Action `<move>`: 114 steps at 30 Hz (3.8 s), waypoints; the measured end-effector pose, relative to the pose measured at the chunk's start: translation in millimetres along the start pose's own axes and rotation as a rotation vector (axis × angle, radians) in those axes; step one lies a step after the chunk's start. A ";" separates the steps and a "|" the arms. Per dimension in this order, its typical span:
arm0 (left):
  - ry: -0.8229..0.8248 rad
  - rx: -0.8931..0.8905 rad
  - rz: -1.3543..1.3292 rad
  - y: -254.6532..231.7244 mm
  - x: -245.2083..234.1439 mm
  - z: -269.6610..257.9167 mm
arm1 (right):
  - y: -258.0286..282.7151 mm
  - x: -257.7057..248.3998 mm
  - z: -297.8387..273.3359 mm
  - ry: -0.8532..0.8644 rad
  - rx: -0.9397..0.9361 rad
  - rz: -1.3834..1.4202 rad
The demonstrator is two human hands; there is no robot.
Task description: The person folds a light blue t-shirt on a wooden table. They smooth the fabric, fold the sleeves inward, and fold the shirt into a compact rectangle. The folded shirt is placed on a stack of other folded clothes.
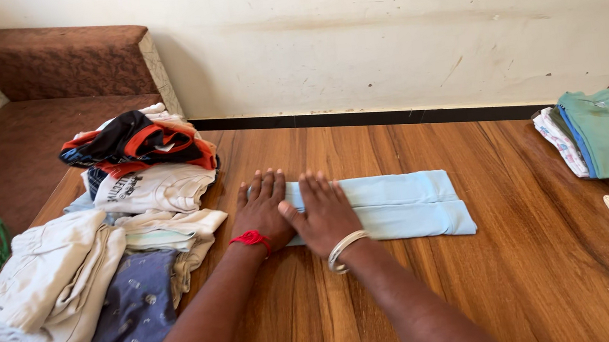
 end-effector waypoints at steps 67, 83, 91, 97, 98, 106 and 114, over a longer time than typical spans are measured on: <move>0.039 0.272 -0.562 -224.8 10.1 -46.7 | -146.7 -67.8 -121.8 0.298 0.300 -0.455; 0.177 0.155 0.179 -129.2 11.2 -38.8 | -146.7 -64.3 -121.1 0.207 0.362 -0.318; 0.040 0.101 0.068 -40.1 7.1 -29.1 | -150.0 -61.2 -120.8 0.205 0.370 -0.328; 0.043 0.047 -0.007 2.8 -3.1 -30.4 | -156.6 -58.5 -121.1 0.205 0.360 -0.344; 0.041 0.045 -0.012 2.4 -3.8 -32.1 | -155.8 -58.6 -121.0 0.206 0.360 -0.345; 0.083 0.035 0.033 -0.7 -10.3 -35.7 | -130.7 -67.8 -89.1 0.175 0.437 -0.238; -0.007 0.111 0.113 0.3 -4.5 -31.3 | 13.8 -6.8 6.5 0.002 0.006 -0.026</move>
Point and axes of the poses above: each hand's wrist, its own z-axis towards the middle knuckle, its own x-axis out of the palm, y = z × x, the point moved 4 cm from there along z, towards the middle knuckle, and after that the axes turned 14 degrees about -x, right-handed, at the moved point
